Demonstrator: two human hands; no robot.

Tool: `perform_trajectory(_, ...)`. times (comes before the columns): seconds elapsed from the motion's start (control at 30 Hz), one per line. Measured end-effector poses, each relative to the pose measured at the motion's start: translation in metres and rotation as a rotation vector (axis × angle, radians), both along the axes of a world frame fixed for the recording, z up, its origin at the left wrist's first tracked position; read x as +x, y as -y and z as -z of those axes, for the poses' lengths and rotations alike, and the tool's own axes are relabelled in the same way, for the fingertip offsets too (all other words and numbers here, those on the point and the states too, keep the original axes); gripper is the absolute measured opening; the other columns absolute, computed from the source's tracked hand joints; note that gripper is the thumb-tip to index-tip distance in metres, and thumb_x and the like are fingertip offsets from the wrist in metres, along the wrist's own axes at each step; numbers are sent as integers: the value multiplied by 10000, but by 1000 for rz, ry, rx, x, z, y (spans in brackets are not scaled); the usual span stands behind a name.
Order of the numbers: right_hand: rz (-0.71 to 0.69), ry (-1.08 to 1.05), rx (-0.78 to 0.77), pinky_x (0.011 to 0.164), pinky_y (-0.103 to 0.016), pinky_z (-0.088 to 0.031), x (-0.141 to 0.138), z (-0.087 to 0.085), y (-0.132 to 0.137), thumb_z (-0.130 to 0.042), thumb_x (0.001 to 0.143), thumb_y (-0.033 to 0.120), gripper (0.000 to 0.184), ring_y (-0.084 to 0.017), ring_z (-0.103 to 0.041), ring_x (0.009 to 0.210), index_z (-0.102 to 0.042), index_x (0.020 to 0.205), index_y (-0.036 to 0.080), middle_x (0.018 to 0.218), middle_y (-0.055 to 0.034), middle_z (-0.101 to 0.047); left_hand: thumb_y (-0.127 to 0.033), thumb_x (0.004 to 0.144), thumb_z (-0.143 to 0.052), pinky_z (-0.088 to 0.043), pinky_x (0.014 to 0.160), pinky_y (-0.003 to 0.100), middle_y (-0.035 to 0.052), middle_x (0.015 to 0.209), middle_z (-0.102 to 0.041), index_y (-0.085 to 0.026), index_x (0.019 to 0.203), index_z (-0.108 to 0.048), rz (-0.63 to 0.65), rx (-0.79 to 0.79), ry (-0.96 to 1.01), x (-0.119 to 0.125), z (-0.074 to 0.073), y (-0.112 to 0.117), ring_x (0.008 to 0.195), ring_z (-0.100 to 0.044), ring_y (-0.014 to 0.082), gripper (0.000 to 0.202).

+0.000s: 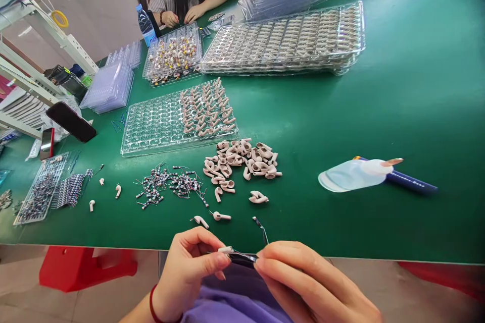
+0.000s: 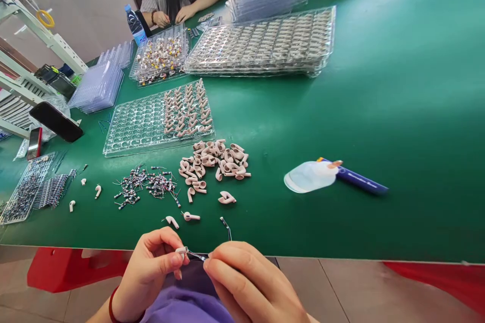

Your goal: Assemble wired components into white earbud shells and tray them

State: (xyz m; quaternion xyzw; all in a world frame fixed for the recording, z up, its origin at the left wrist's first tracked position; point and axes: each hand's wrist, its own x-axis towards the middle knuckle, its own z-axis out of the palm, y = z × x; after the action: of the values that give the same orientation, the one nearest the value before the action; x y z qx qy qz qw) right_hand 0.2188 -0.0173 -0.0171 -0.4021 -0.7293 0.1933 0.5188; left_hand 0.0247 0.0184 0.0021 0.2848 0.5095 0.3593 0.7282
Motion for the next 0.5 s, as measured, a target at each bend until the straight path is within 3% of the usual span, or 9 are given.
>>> perform_trajectory(0.33,23,-32,45,657,-229,-578,-2,-3,-2,-531,802,-55,357,-145,-660,718,-615,1053,185,828,-63,-668,-283,554,-909,-481,469,163,5,637,-660,-140,673,-718,17,34,14,-4,5,2,529,-564,81,267)
perform_trajectory(0.5,-18,-44,-39,675,-205,-582,1,-7,-4,-537,813,-43,341,-141,-679,727,-613,1039,201,840,-54,-679,-253,581,-898,-501,487,167,1,656,-641,-146,687,-736,50,82,-9,-5,3,3,558,-583,88,221)
